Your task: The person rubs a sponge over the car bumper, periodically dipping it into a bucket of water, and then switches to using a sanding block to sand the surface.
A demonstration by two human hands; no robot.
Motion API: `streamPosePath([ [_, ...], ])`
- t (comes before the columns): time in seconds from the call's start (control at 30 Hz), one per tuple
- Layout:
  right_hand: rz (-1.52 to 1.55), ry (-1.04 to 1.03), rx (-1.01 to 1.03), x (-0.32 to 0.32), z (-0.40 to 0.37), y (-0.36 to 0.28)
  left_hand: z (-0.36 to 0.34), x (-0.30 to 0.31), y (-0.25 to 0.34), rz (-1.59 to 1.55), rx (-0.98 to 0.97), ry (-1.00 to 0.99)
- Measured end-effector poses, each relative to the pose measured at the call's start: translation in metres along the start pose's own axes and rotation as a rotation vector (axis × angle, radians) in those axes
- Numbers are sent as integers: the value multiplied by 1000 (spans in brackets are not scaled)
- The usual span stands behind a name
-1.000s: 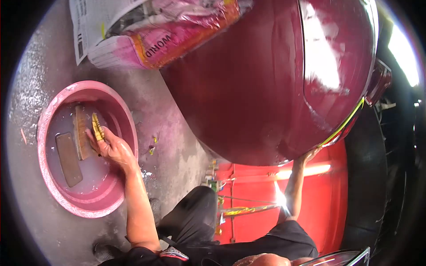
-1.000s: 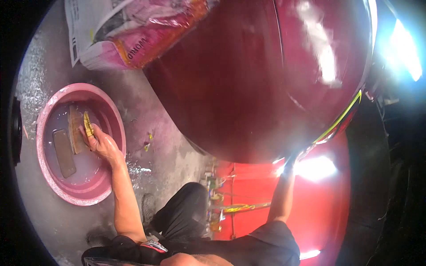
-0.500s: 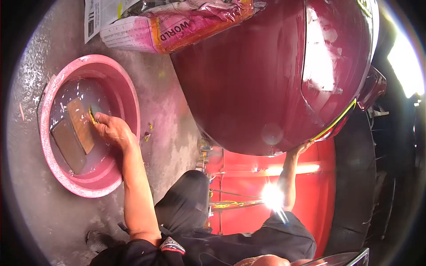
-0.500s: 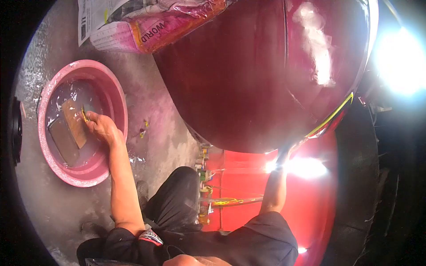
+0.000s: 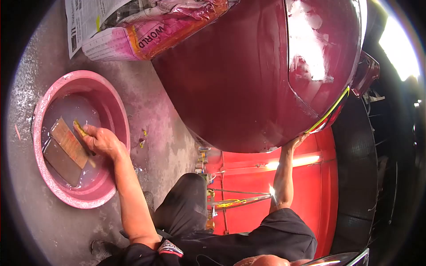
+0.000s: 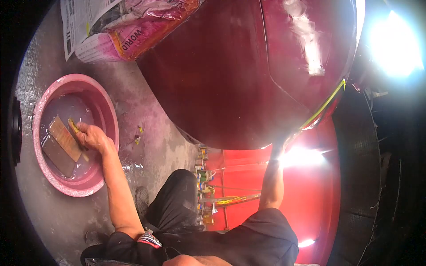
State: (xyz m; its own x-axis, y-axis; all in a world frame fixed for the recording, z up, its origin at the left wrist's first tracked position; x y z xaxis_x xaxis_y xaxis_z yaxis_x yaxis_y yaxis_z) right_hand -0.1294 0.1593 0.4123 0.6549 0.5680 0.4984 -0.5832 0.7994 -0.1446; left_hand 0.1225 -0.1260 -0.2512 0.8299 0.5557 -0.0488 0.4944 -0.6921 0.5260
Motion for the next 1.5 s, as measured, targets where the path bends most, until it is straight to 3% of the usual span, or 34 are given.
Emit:
streamPosePath([
  [0.2,27,-28,7,-3,4,1,1,-32,-48,239,310,-306],
  [0.27,40,-39,7,-7,5,5,6,-37,-67,134,330,-297],
  [0.33,52,-43,20,-9,7,2,1,-25,-49,267,344,-230],
  [0.4,63,-47,30,-9,8,-2,1,-25,-38,225,243,-211],
  [0.47,65,-52,39,-10,6,-4,-8,-30,-9,177,20,-276],
  [0.53,76,-57,49,-11,4,-7,-31,-37,26,134,-296,-358],
  [0.6,91,-63,55,-13,4,-8,-63,-36,55,227,-702,-304],
  [0.73,151,-56,79,-15,6,-7,-117,-55,68,217,-914,-379],
  [0.87,202,-56,125,-17,7,-5,-167,-96,70,188,-903,-481],
  [1.03,279,-49,204,-12,11,0,-211,-123,94,163,-1076,-523],
  [1.27,409,-33,341,-14,-6,6,-220,-121,85,95,-1141,-448],
  [1.33,436,-18,356,-15,-11,8,-256,-106,66,119,-1122,-410],
  [1.4,446,-4,377,-13,-13,9,-285,-87,21,135,-962,-528],
  [1.43,447,3,391,-12,-13,9,-296,-76,-11,287,-748,-586],
  [1.5,439,15,432,-10,-18,10,-334,-50,-74,326,-714,-713],
])
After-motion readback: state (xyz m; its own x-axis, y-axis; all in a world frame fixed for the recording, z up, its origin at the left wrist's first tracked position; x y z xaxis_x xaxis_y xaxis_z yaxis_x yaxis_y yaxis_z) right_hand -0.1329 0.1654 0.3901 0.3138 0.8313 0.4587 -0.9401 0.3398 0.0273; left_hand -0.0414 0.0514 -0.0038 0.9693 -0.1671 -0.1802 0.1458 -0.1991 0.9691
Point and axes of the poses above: each hand's wrist, its own z-axis towards the middle knuckle, its own x-axis out of the back of the hand, y = z × x, the point moved 10 cm from there along z, towards the middle knuckle, and after that the axes turned 10 degrees about x, right-handed, at the moved point
